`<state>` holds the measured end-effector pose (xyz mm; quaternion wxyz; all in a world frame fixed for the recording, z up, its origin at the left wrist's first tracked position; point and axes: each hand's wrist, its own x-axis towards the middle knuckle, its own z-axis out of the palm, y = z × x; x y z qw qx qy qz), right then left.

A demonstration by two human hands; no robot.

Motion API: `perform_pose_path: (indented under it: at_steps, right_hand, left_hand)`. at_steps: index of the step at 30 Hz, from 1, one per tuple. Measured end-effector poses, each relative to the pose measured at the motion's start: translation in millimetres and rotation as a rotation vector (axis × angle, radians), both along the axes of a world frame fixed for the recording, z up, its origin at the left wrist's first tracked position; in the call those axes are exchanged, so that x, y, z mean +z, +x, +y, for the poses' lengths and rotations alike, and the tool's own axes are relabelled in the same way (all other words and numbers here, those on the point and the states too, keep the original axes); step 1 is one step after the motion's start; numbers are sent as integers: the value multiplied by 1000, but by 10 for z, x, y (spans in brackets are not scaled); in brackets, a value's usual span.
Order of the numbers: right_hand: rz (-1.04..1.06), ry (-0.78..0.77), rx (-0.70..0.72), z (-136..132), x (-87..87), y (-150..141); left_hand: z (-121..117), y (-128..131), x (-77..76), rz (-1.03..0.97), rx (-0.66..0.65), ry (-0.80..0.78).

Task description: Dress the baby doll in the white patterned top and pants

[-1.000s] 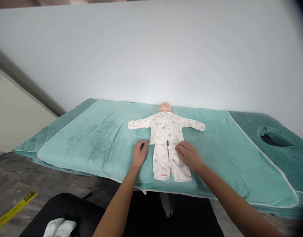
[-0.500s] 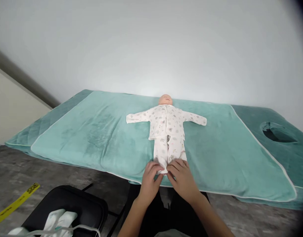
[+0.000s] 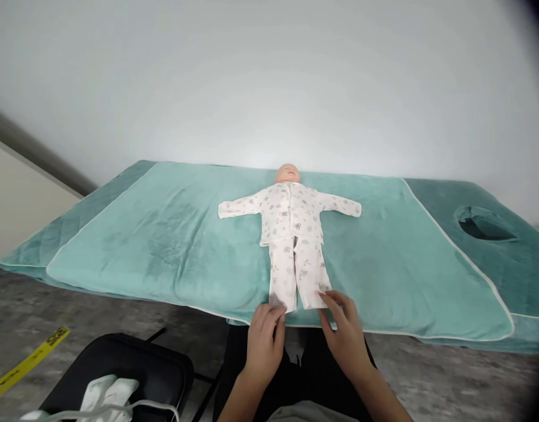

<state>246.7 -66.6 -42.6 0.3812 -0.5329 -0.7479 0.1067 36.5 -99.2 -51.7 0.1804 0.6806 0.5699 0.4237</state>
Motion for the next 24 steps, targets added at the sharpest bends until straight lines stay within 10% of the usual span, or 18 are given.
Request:
perform_pose_path:
  at_steps: [11,24]
  right_hand:
    - [9,-70,224,-28,156,-130]
    - [314,-209,-26,-112,-3,15]
  left_hand:
    - [-170,323,-72,-90,-88,-93]
    - [65,546,-80,-53,45,-204]
